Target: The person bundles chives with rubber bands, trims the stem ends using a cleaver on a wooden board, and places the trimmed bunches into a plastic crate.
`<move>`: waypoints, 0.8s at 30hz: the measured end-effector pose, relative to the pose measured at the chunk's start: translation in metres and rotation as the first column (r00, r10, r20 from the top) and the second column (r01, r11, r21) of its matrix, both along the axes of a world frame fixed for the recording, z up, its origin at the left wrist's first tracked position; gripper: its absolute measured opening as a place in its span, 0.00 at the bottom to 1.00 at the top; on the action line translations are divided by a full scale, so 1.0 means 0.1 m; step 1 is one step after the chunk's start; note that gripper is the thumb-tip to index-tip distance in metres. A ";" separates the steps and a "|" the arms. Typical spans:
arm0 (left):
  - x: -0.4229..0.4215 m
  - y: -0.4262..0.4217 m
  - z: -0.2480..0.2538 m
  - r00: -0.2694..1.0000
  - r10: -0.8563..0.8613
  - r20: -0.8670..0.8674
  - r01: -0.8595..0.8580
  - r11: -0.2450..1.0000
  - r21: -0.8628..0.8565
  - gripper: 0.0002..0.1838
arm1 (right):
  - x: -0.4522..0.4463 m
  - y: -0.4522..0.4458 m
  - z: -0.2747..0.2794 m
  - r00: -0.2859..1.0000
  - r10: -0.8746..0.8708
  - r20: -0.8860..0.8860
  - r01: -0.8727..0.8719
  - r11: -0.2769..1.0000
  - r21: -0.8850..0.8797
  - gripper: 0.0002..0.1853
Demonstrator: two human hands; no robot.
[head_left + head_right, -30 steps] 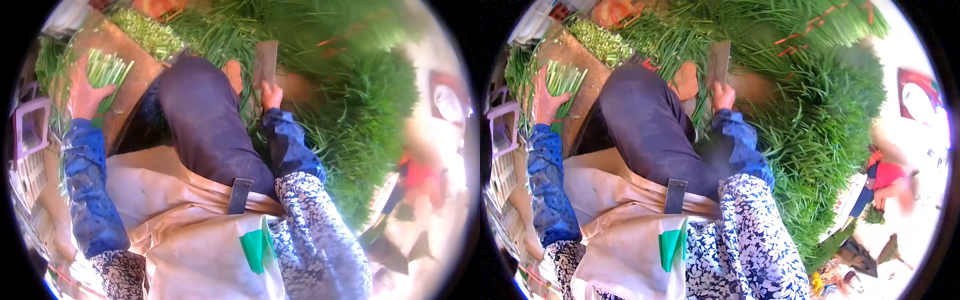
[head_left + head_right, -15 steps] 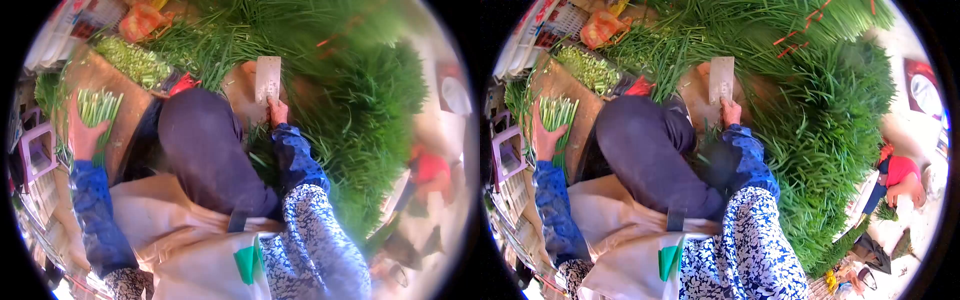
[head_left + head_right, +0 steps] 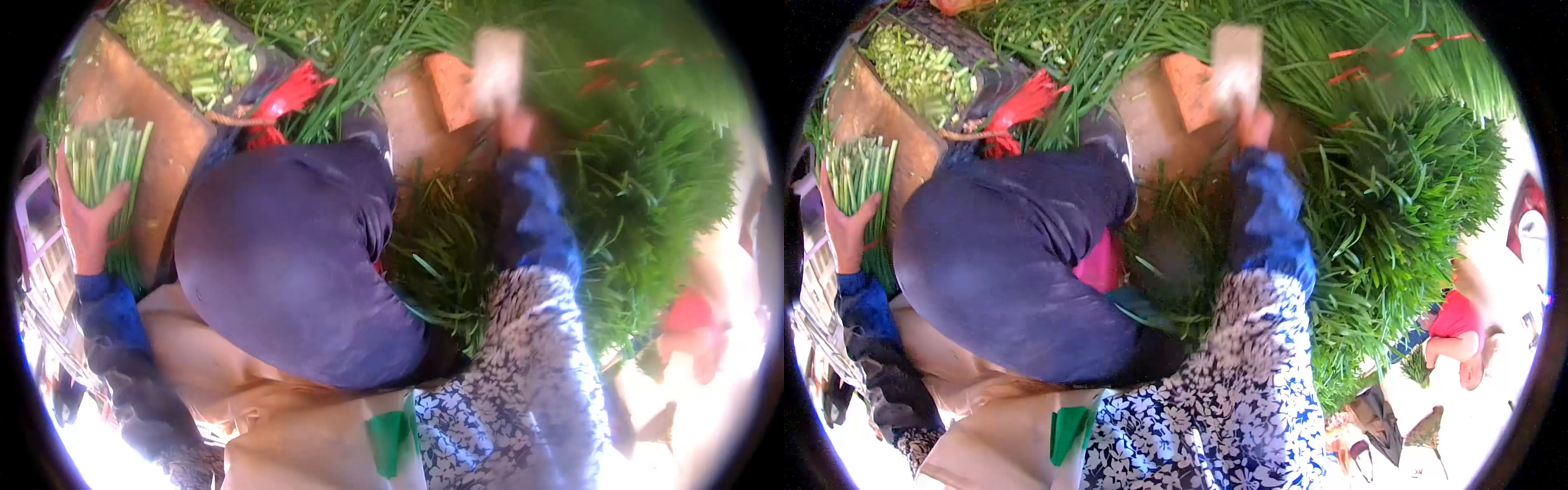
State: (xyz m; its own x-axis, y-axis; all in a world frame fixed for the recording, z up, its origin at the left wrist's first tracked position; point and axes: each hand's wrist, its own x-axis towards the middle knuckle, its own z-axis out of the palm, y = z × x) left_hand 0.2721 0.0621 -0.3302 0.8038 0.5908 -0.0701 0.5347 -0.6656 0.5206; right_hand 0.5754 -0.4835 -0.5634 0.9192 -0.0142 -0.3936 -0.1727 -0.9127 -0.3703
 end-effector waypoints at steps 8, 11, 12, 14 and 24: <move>0.04 -0.05 0.00 0.997 -0.046 0.055 0.045 0.998 0.036 0.54 | -0.92 0.33 -0.27 0.816 0.420 0.398 -0.310 0.898 -0.312 0.28; 0.06 -0.06 -0.01 0.991 -0.122 0.047 0.106 0.963 0.247 0.55 | -1.34 0.10 -0.22 0.877 0.373 0.303 -0.331 0.926 -0.184 0.34; 0.06 -0.03 -0.02 0.984 -0.178 0.027 0.157 0.921 0.355 0.54 | -1.28 0.02 -0.11 0.869 0.428 0.249 -0.405 0.903 -0.141 0.36; 0.07 0.02 -0.05 0.978 -0.204 0.031 0.179 0.914 0.363 0.54 | -1.03 0.06 0.04 0.868 0.455 0.198 -0.432 0.889 -0.150 0.34; 0.00 0.13 -0.13 0.988 -0.123 0.092 0.105 0.978 0.180 0.55 | -1.36 -0.01 -0.12 0.971 0.223 0.084 -0.238 0.890 0.388 0.19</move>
State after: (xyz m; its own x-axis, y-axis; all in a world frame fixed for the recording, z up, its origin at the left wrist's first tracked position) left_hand 0.2726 0.0753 -0.3432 0.8643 0.4905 0.1115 0.4000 -0.8045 0.4390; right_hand 0.4398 -0.4849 -0.5756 0.8916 0.3483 -0.2892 0.0453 -0.7042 -0.7085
